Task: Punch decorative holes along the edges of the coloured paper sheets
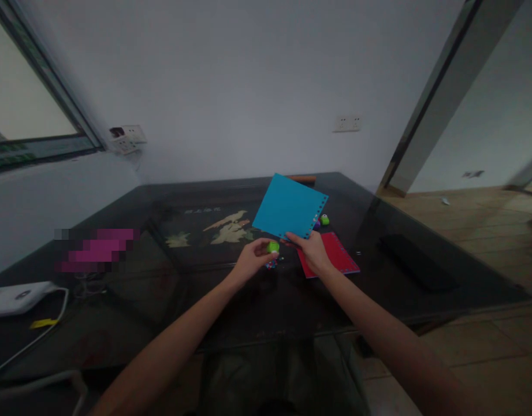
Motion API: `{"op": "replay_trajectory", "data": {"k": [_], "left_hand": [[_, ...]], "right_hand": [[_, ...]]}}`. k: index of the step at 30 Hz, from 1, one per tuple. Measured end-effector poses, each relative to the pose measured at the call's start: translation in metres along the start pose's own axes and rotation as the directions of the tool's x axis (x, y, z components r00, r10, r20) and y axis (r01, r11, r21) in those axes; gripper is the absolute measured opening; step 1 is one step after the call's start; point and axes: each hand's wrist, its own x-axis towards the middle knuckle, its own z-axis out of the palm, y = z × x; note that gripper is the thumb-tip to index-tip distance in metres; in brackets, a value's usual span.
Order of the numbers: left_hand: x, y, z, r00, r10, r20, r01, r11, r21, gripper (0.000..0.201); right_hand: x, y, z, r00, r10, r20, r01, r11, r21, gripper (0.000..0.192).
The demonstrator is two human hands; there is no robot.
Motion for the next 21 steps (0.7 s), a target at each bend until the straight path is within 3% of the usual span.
{"op": "replay_trajectory", "data": {"k": [9,21], "left_hand": [[-0.0021,-0.0022,0.0018,0.999,-0.009,-0.052,0.003,0.995,-0.1,0.041],[-0.0041,0.0021,0.0031,0.993,-0.043,-0.106,0.031,0.993,-0.114,0.04]], "right_hand": [[-0.004,0.0058,0.0018,1.0,-0.004,-0.006,0.004,0.999,-0.037,0.047],[-0.0072,0.0011,0.004,1.0,-0.03,0.005,0.03,0.994,-0.105,0.037]]}}
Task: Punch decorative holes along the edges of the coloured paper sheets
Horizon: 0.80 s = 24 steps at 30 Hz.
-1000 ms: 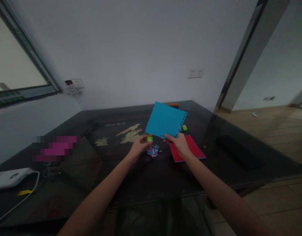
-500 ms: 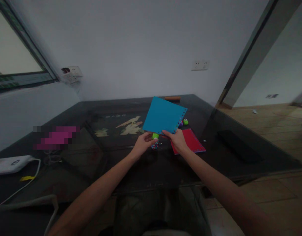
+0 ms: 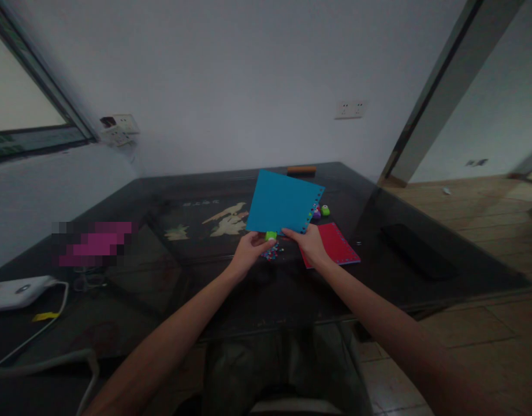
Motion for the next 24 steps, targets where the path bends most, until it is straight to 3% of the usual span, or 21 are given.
{"op": "replay_trajectory", "data": {"k": [10,24], "left_hand": [[0.0023,-0.0024,-0.0007,0.998,-0.036,-0.053,0.028,0.988,-0.151,0.039],[0.0023,-0.003,0.0003,0.996,-0.09,-0.027,0.082,0.973,-0.214,0.034]], "right_hand": [[0.0032,0.0094,-0.0047,0.998,-0.046,0.042,0.051,0.989,-0.138,0.037],[-0.0011,0.0065,-0.001,0.998,-0.034,0.055,0.041,0.992,-0.119,0.039]]}}
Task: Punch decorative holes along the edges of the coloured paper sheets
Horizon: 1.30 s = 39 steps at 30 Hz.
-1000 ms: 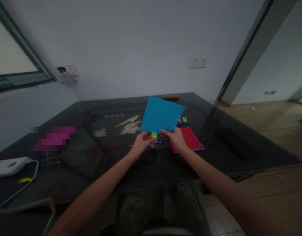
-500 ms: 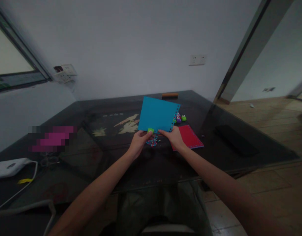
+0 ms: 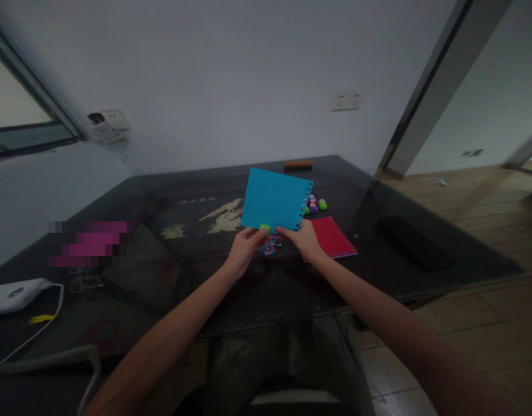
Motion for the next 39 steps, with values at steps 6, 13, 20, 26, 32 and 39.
{"op": "replay_trajectory", "data": {"k": [6,13,20,26,32,39], "left_hand": [[-0.0013,0.0012,0.0018,1.0,-0.008,-0.002,0.008,0.999,-0.047,0.032],[-0.0049,0.0059,0.0059,1.0,-0.007,-0.017,0.006,0.997,-0.077,0.03],[-0.0047,0.0052,0.0036,1.0,0.01,-0.012,-0.01,1.0,-0.024,0.031],[-0.003,0.0029,0.0005,1.0,0.017,0.0,-0.017,1.0,0.018,0.035],[-0.004,0.0049,0.0011,0.999,0.032,-0.011,-0.032,0.999,0.023,0.034],[-0.004,0.0059,0.0015,0.998,0.045,-0.035,-0.042,0.997,0.069,0.033]], "right_hand": [[0.0006,0.0025,0.0,1.0,-0.012,0.006,0.012,1.0,-0.007,0.039],[0.0024,0.0067,-0.0007,0.999,-0.028,0.018,0.028,1.0,-0.001,0.04],[0.0028,0.0058,-0.0006,0.999,-0.031,0.016,0.031,1.0,-0.003,0.042],[0.0034,0.008,-0.0015,0.999,-0.049,0.021,0.049,0.999,-0.012,0.044],[0.0042,0.0098,-0.0017,0.998,-0.055,0.024,0.055,0.998,-0.023,0.044],[0.0023,0.006,-0.0016,0.997,-0.07,0.011,0.071,0.995,-0.071,0.043]]}}
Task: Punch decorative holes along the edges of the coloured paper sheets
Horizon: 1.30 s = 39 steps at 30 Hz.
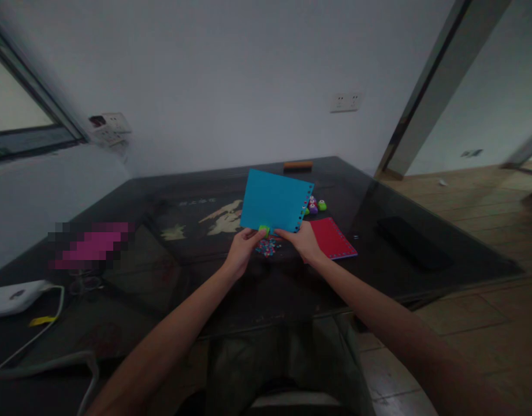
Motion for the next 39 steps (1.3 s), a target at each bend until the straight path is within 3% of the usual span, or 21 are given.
{"op": "replay_trajectory", "data": {"k": [39], "left_hand": [[0.0028,-0.0042,-0.0025,0.998,0.043,-0.05,-0.041,0.999,0.032,0.033]], "right_hand": [[-0.0021,-0.0053,0.0013,1.0,-0.003,0.01,0.003,1.0,-0.01,0.042]]}}
